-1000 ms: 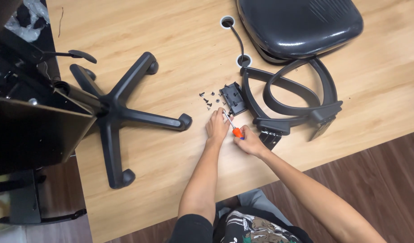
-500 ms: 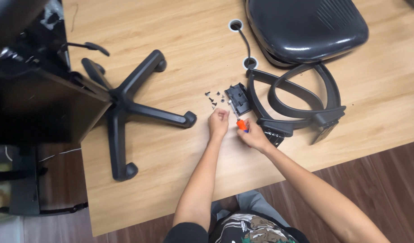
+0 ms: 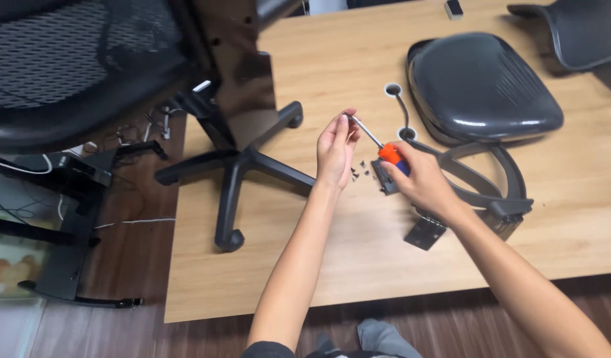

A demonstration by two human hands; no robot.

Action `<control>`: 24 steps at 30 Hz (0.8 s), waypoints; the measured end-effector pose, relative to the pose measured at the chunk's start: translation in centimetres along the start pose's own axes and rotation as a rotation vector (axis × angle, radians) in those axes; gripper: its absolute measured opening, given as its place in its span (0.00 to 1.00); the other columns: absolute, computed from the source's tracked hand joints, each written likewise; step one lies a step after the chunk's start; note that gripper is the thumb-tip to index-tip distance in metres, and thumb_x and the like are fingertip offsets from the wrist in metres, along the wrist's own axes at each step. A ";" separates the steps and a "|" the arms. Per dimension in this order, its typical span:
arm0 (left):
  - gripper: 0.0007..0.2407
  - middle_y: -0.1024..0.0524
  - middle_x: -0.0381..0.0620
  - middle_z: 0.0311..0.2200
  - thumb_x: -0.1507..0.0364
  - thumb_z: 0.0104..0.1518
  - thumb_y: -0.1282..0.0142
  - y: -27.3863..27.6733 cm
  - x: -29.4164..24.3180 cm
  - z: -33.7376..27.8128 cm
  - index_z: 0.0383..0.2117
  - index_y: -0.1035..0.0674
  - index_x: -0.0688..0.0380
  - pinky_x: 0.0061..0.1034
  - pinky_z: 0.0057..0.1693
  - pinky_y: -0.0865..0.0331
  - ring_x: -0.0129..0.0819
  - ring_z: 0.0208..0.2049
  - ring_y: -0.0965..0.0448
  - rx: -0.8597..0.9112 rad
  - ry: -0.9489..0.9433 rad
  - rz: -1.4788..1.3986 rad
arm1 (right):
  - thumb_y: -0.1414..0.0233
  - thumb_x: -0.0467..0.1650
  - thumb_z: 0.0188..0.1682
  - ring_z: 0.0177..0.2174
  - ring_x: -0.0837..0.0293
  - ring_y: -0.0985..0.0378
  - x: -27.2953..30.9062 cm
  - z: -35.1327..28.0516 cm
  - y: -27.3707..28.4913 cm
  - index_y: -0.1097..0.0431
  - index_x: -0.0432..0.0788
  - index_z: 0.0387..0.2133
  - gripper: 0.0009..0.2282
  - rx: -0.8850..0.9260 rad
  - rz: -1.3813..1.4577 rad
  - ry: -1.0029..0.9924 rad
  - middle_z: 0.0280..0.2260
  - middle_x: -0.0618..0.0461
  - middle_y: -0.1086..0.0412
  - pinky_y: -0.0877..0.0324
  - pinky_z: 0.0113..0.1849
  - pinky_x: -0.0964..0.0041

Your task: The person assembles an office chair on a wooden table. They hold a metal mounting bracket against the chair backrest, pick up screws from the table, and use a screwdriver to drive the screws into the bracket, repositioning the chair as they work.

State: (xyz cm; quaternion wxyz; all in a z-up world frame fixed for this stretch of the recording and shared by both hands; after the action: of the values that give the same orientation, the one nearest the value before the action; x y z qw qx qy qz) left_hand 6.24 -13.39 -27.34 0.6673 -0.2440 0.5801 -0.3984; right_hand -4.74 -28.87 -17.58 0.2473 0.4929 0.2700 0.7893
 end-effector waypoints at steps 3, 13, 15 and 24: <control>0.11 0.23 0.43 0.43 0.69 0.70 0.50 -3.7 -4.2 -1.4 0.50 0.23 0.63 0.20 0.53 0.32 0.23 0.41 0.28 0.017 -0.023 -0.034 | 0.41 0.31 0.48 0.29 0.45 0.21 3.9 0.5 1.9 0.29 0.35 0.47 0.16 -0.018 -0.071 0.008 0.33 0.39 0.25 0.29 0.34 0.59; 0.09 0.21 0.46 0.42 0.69 0.70 0.48 -8.5 -11.0 -4.4 0.48 0.21 0.62 0.25 0.56 0.29 0.29 0.46 0.22 0.120 -0.129 -0.157 | 0.41 0.28 0.48 0.36 0.45 0.20 13.3 -1.2 6.1 0.29 0.35 0.49 0.16 -0.149 -0.221 0.277 0.37 0.41 0.25 0.27 0.38 0.57; 0.09 0.20 0.46 0.41 0.70 0.69 0.46 -9.1 -11.8 -4.8 0.46 0.20 0.62 0.27 0.57 0.28 0.31 0.46 0.21 0.148 -0.156 -0.115 | 0.42 0.26 0.46 0.34 0.47 0.21 14.6 -1.6 6.7 0.28 0.38 0.51 0.17 -0.136 -0.265 0.273 0.35 0.44 0.25 0.28 0.37 0.58; 0.07 0.20 0.44 0.40 0.70 0.67 0.43 -9.7 -15.2 -6.4 0.42 0.19 0.61 0.27 0.58 0.28 0.30 0.46 0.21 0.157 -0.207 -0.108 | 0.41 0.26 0.45 0.30 0.45 0.23 19.1 -2.6 7.2 0.29 0.40 0.55 0.21 -0.179 -0.431 0.327 0.32 0.44 0.27 0.29 0.34 0.56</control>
State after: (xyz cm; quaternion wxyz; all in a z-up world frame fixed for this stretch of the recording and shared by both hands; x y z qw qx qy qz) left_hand -2.47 -5.61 -12.26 0.7182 -0.2620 0.4611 -0.4505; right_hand -15.49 -22.06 -1.36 0.4048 0.2664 0.3342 0.8084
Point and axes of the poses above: each hand's wrist, its own z-axis towards the middle knuckle, its own y-axis out of the back of the hand, x = y × z, the point moved 2 cm from there along z, towards the middle knuckle
